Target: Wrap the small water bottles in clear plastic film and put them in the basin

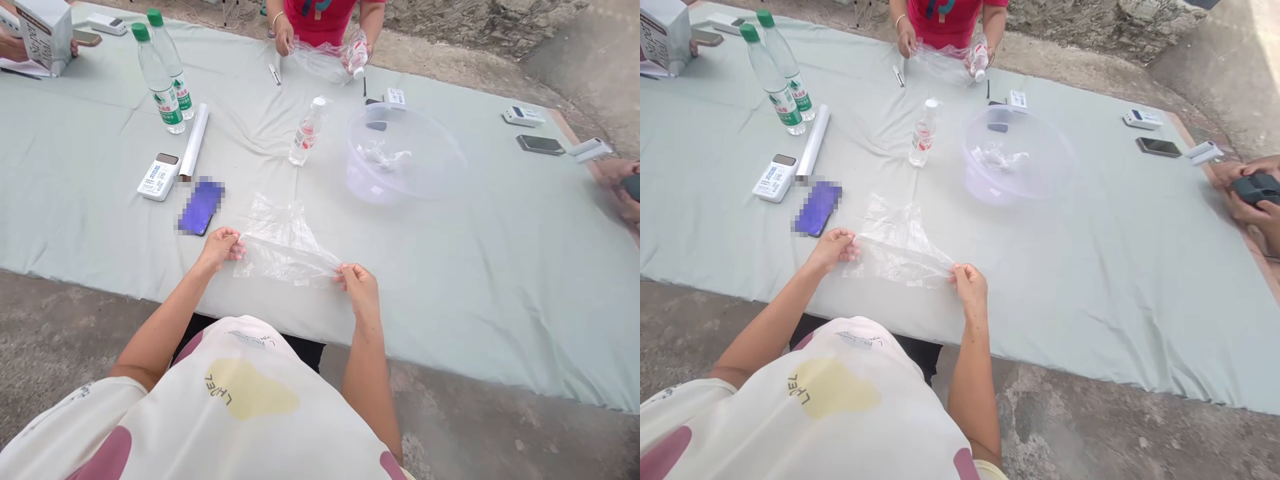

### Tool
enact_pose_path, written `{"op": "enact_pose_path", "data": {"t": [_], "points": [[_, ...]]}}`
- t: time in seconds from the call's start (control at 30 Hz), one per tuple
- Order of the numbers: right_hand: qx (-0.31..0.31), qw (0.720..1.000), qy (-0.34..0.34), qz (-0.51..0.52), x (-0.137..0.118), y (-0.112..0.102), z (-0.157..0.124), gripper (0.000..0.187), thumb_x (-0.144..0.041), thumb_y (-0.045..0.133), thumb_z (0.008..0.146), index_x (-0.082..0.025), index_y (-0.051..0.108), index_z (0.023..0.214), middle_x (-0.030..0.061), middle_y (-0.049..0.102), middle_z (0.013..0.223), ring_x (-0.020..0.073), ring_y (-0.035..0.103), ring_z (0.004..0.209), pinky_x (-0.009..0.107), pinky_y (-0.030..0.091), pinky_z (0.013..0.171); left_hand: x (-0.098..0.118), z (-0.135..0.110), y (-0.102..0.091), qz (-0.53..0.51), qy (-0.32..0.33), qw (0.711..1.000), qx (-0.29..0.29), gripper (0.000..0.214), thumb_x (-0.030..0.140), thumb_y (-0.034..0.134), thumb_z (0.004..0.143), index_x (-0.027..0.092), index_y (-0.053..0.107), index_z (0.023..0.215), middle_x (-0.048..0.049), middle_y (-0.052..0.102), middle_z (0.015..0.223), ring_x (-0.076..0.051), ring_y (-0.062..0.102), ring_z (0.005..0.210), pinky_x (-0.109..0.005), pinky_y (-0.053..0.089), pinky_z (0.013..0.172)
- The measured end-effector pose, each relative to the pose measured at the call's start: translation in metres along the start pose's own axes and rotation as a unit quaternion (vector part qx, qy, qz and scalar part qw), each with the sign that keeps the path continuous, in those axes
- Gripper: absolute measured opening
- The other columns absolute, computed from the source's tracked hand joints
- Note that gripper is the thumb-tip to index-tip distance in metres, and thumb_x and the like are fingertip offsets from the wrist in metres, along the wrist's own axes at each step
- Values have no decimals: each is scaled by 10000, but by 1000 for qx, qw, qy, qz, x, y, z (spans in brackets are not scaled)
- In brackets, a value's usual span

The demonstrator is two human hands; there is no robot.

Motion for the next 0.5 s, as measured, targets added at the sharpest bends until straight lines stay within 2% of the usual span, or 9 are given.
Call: {"op": "enact_pose_path", "data": {"t": [0.03, 0.1, 0.17, 0.23, 0.3, 0.37, 0.43, 0.5], "points": [[4, 999, 2, -52, 0, -8, -2, 338, -535, 588, 795, -205, 649, 836, 51, 722, 1024, 200, 676, 836, 328, 468, 752, 0, -2, -4, 43, 21, 999, 12, 122, 204, 603, 828, 165, 571, 940, -42, 664, 810, -157, 682, 650, -269, 547, 554], [33, 993, -18, -108, -5, -20, -3, 387, -568, 565, 822, -218, 664, 954, 52, 720, 1096, 216, 679, 893, 353, 455, 821, 4, -9, -8, 154, 115, 979, 69, 223, 227, 586, 843, 186, 579, 1062, -58, 674, 941, -172, 687, 743, -306, 567, 629], [74, 991, -49, -100, -15, -25, 2, 391, -554, 489, 881, -229, 651, 1026, 49, 708, 1144, 210, 679, 923, 352, 454, 842, 13, -19, -4, 267, 247, 921, 136, 284, 234, 542, 877, 198, 574, 1157, -86, 663, 1091, -194, 680, 882, -347, 571, 755], [74, 989, -62, -112, -30, -21, 14, 381, -492, 404, 937, -221, 644, 1056, 62, 706, 1129, 213, 675, 934, 353, 458, 839, 20, -26, 9, 357, 351, 853, 149, 290, 220, 467, 925, 185, 581, 1190, -115, 646, 1186, -219, 655, 1023, -378, 546, 877], [39, 977, -56, -200, -47, -7, 30, 373, -431, 381, 963, -201, 651, 1076, 99, 698, 1119, 251, 656, 997, 387, 454, 862, 22, -29, 31, 441, 400, 801, 71, 319, 215, 438, 953, 175, 580, 1236, -136, 629, 1268, -242, 612, 1170, -400, 504, 982], [8, 949, -76, -307, -62, 13, 43, 345, -381, 411, 972, -167, 655, 1088, 156, 662, 1192, 312, 599, 1135, 451, 428, 932, 17, -25, 52, 535, 395, 746, -43, 430, 270, 547, 928, 172, 528, 1347, -160, 543, 1430, -281, 497, 1350, -439, 419, 1102], [-17, 925, -132, -356, -70, 37, 47, 297, -344, 487, 960, -131, 651, 1085, 203, 607, 1286, 363, 521, 1246, 517, 383, 1002, 7, -17, 65, 614, 335, 706, -111, 721, 388, 712, 828, 179, 431, 1459, -185, 369, 1581, -342, 313, 1483, -518, 289, 1190], [-39, 917, -191, -349, -69, 61, 41, 277, -308, 585, 921, -105, 629, 1104, 235, 551, 1363, 394, 461, 1308, 565, 335, 1050, -4, -10, 69, 657, 275, 689, -137, 955, 499, 783, 736, 203, 339, 1527, -184, 221, 1648, -370, 167, 1533, -580, 177, 1217]]}}
Point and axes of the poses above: each hand's wrist, its own z-axis towards the middle knuckle, its own y-axis out of the palm, x = y × z, the point moved 1 cm from there along z, towards the middle knuckle
